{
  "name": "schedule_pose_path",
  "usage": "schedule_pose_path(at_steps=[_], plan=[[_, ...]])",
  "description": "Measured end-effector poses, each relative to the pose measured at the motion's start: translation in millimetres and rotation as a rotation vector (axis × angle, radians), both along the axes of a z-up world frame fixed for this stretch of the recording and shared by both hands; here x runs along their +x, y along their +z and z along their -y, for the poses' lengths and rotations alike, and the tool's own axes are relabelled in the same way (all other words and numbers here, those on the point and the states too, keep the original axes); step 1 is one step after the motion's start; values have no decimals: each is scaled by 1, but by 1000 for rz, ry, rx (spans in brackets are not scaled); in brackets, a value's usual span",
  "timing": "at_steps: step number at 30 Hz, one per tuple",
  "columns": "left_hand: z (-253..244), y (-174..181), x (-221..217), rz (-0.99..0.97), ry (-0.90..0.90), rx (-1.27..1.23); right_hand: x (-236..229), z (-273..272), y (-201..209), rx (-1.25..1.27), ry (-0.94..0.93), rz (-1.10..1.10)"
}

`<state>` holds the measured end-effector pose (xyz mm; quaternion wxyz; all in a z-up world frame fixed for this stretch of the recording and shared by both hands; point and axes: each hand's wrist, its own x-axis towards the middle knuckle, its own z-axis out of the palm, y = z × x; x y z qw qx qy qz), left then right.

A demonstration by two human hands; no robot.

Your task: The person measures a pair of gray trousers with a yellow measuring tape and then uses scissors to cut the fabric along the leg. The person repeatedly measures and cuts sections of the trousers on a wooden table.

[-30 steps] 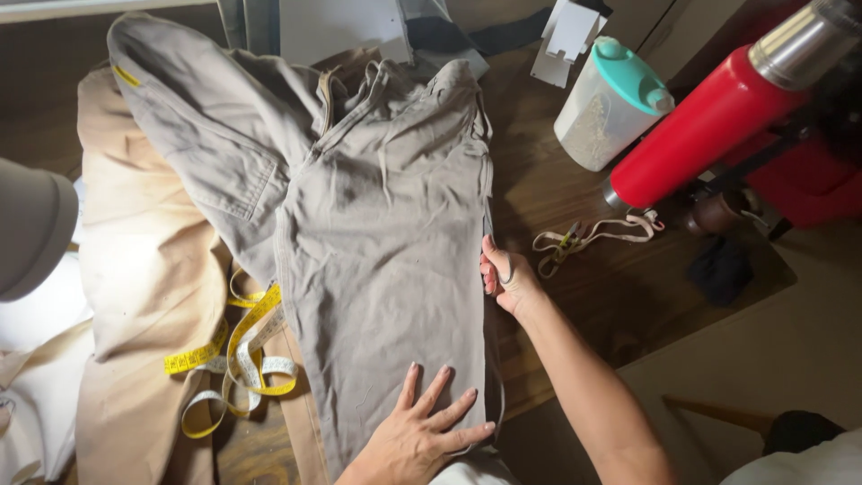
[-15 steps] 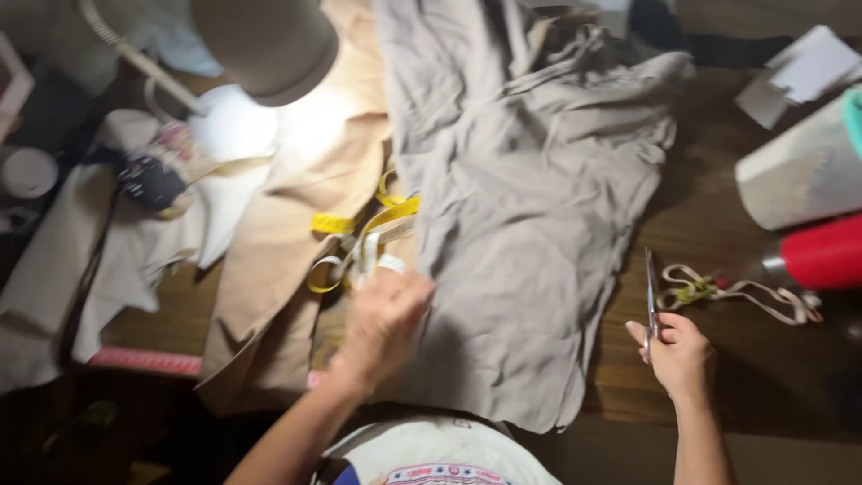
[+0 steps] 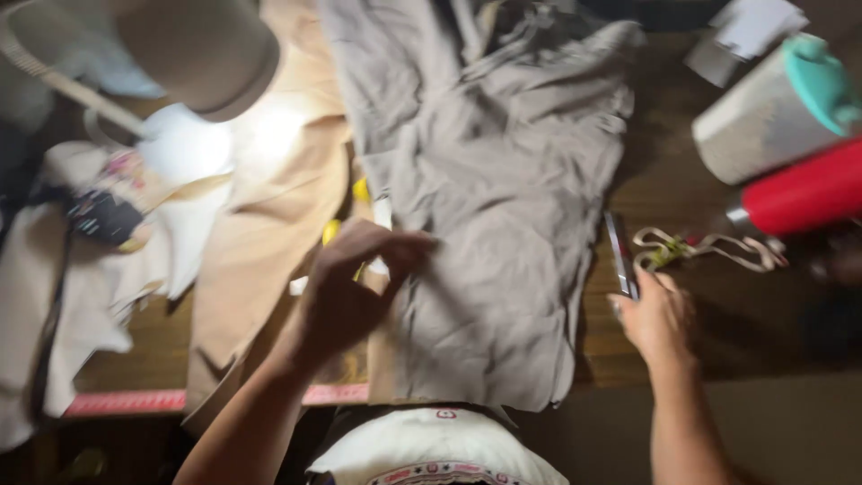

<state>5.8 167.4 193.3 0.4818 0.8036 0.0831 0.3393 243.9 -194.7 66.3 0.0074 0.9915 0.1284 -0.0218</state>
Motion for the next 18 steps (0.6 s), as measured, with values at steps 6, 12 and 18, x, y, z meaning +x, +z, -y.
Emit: schedule_pose_path(at_steps=[6,12,18], plan=[[60,10,49,53,-758,435,-123,-76,63,1479,514,-922],[-18,37,62,-787,-563,656,-130,-17,93,1693,385,-1009],[-93,20,53,-265,-549,331,-120,75,157,1919,715,-437]])
